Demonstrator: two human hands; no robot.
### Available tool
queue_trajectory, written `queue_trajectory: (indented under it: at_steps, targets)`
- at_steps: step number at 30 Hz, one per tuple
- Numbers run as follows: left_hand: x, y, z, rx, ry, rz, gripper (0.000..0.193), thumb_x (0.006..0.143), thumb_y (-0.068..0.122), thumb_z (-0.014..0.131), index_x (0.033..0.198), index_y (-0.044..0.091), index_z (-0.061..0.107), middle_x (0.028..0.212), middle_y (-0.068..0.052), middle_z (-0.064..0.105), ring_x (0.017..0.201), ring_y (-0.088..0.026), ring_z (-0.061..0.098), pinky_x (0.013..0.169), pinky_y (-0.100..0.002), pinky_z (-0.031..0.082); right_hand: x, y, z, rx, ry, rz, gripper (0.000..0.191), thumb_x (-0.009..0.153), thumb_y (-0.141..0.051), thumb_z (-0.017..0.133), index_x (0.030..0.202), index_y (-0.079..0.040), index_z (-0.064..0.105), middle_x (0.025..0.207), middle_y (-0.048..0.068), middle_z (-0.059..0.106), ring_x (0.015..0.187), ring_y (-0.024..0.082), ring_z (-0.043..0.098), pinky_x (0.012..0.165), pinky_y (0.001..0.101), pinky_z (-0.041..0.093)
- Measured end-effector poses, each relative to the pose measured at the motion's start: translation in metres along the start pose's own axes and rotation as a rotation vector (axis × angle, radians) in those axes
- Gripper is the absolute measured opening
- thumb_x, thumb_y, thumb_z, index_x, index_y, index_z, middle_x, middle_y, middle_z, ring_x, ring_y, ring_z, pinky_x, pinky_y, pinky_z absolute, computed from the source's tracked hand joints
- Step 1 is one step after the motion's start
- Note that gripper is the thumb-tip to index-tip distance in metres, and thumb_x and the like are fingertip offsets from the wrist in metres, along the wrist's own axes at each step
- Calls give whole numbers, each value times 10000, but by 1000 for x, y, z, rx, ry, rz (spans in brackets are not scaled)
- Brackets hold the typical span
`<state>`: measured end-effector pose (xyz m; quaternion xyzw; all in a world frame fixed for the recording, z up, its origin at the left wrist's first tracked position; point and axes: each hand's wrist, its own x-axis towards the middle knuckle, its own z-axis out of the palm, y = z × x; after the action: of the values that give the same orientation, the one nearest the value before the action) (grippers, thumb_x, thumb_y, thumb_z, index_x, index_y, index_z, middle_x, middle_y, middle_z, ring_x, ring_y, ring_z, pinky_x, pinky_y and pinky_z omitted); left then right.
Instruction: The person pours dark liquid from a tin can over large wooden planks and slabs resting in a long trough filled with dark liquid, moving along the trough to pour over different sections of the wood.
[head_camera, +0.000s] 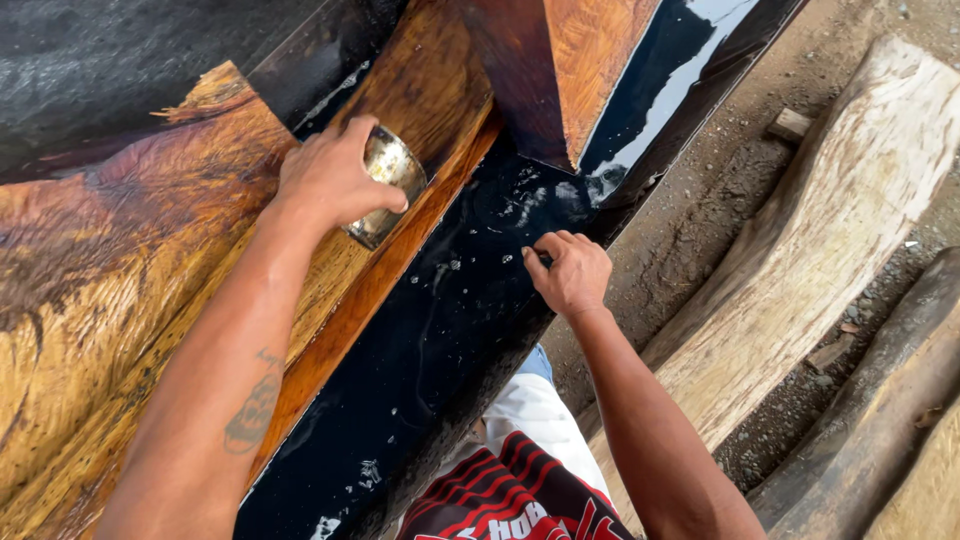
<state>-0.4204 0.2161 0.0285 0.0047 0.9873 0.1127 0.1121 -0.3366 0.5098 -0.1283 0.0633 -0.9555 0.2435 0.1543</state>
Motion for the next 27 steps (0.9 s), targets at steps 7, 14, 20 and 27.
queue_trajectory:
  at_steps: [7,14,20,27]
  targets:
    - [-65,-32,-11,24,-83,-117,1116,559,461,886,1546,202,435,1384,-186,596,1281,-380,567,1068,-512,440,-4,0,3,-13,20,-28,236,878,-369,760,753,-171,728,773,-1,688,780,263,662,674,420,518]
    - [-109,-60,2,-35,-34,-183,1114,565,463,894,1536,187,423,1405,-169,586,1306,-358,554,1061,-500,446,-8,2,8,-24,12,-11,247,885,-377,766,740,-181,725,761,-4,684,767,252,663,653,422,515]
    - [-130,-72,28,-174,116,-227,1126,574,462,896,1546,178,404,1440,-197,549,1320,-375,532,1088,-506,409,-8,5,14,-49,30,-57,257,893,-368,782,739,-175,711,753,5,677,751,261,657,624,429,506]
    - [-131,-77,45,-159,158,-217,1138,584,454,906,1559,195,380,1440,-198,532,1337,-389,502,1106,-577,338,-15,10,15,-38,29,-98,244,891,-353,803,775,-163,705,782,25,680,777,281,661,657,443,511]
